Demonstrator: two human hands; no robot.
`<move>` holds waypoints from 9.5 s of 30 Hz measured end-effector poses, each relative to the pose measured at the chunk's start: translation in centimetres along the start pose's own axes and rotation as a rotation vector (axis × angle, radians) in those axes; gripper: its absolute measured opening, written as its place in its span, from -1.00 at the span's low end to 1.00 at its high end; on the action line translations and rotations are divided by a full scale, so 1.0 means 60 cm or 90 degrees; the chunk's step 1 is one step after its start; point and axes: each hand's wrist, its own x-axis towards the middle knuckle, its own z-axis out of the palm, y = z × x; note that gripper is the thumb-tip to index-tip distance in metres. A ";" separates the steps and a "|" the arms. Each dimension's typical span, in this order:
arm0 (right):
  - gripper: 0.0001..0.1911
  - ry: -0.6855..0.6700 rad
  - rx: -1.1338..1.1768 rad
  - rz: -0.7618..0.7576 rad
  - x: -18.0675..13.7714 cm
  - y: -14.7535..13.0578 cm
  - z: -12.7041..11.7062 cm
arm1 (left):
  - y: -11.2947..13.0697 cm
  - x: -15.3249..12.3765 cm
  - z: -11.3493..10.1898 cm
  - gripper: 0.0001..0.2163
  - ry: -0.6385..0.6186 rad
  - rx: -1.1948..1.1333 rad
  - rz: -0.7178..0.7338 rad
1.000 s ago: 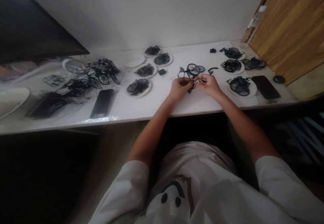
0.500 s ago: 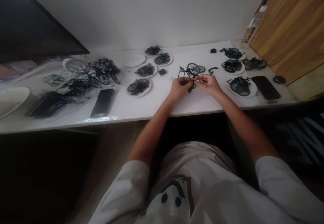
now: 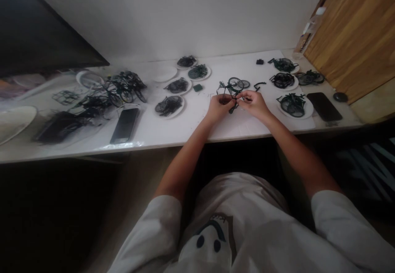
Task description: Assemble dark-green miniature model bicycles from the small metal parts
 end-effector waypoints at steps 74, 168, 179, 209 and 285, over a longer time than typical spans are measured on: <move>-0.79 0.121 -0.449 -0.402 -0.009 0.061 0.010 | -0.002 0.003 -0.004 -0.84 0.157 0.111 0.056; -0.58 0.057 -0.446 -0.249 -0.005 0.094 0.012 | -0.001 -0.002 -0.015 -0.90 0.128 0.375 0.178; -0.53 0.074 -0.432 -0.212 -0.010 0.079 0.019 | -0.009 -0.001 -0.010 -0.89 0.140 0.354 0.203; -0.52 0.093 -0.378 -0.224 -0.012 0.073 0.023 | -0.018 0.004 -0.009 -0.79 0.141 0.251 0.140; -0.77 0.140 -0.296 -0.289 -0.010 0.070 0.025 | -0.013 0.009 -0.006 -0.75 0.161 0.121 0.062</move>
